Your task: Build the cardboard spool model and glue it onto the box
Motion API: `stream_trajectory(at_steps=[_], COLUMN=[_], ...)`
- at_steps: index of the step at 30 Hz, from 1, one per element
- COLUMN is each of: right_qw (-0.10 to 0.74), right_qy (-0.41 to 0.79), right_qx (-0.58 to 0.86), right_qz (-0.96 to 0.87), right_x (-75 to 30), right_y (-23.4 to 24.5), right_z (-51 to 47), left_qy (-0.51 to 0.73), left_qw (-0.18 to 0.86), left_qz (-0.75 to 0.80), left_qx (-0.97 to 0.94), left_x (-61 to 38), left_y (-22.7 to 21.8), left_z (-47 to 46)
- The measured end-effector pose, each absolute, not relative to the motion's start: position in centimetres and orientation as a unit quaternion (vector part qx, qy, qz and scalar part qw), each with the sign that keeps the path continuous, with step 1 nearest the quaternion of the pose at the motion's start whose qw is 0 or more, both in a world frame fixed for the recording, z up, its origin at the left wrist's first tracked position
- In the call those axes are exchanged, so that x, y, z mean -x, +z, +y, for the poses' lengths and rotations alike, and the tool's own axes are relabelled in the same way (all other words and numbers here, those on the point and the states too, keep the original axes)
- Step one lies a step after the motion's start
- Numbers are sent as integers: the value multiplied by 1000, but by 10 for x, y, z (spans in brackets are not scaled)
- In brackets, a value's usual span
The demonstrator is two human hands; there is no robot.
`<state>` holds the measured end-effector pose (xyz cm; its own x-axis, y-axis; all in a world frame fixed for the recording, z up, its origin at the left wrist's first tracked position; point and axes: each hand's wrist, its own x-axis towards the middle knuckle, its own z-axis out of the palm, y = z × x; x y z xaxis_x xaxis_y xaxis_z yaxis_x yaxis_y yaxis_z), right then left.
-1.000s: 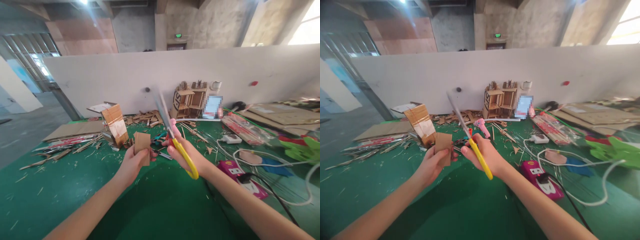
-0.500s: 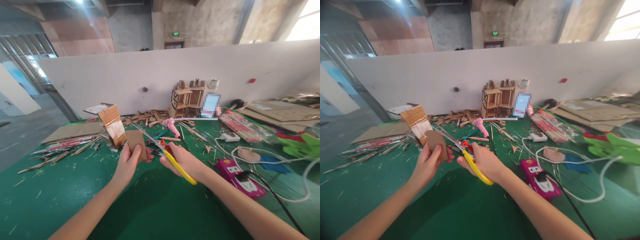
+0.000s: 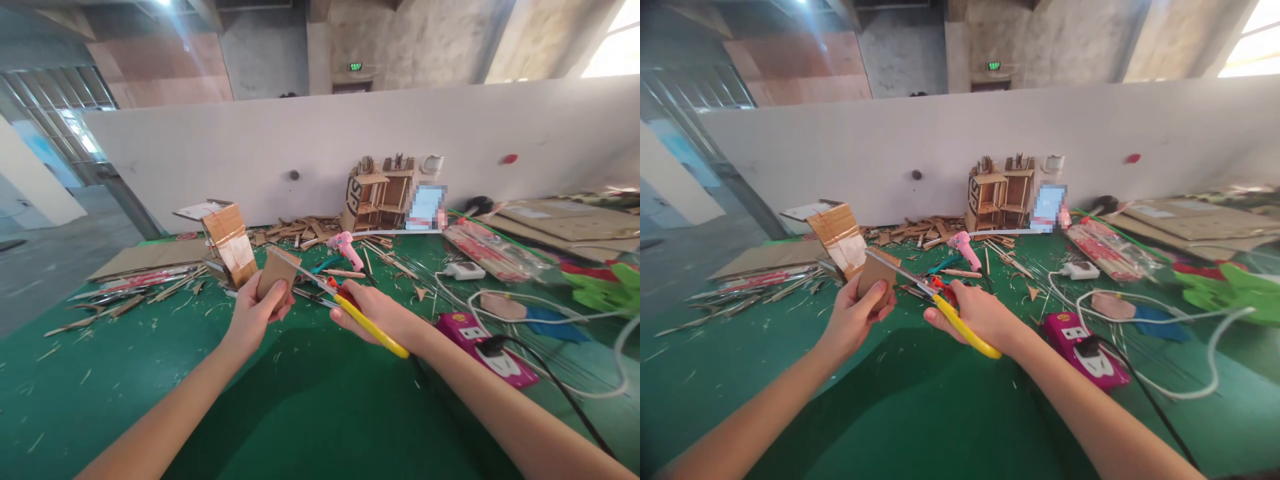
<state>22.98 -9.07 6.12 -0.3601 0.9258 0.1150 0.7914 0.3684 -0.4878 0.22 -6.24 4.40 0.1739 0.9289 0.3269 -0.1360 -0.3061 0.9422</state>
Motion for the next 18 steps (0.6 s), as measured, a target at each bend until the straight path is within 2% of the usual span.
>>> stream_trajectory(at_steps=[18], right_qw=[210], right_qy=[177], right_qx=[536], right_qz=[-798], right_x=[-226], right_y=[54], right_z=[-94], left_qy=[551], left_qw=[461], left_qz=[337], left_qx=[-609], left_x=[7], left_y=[42], left_z=[-58])
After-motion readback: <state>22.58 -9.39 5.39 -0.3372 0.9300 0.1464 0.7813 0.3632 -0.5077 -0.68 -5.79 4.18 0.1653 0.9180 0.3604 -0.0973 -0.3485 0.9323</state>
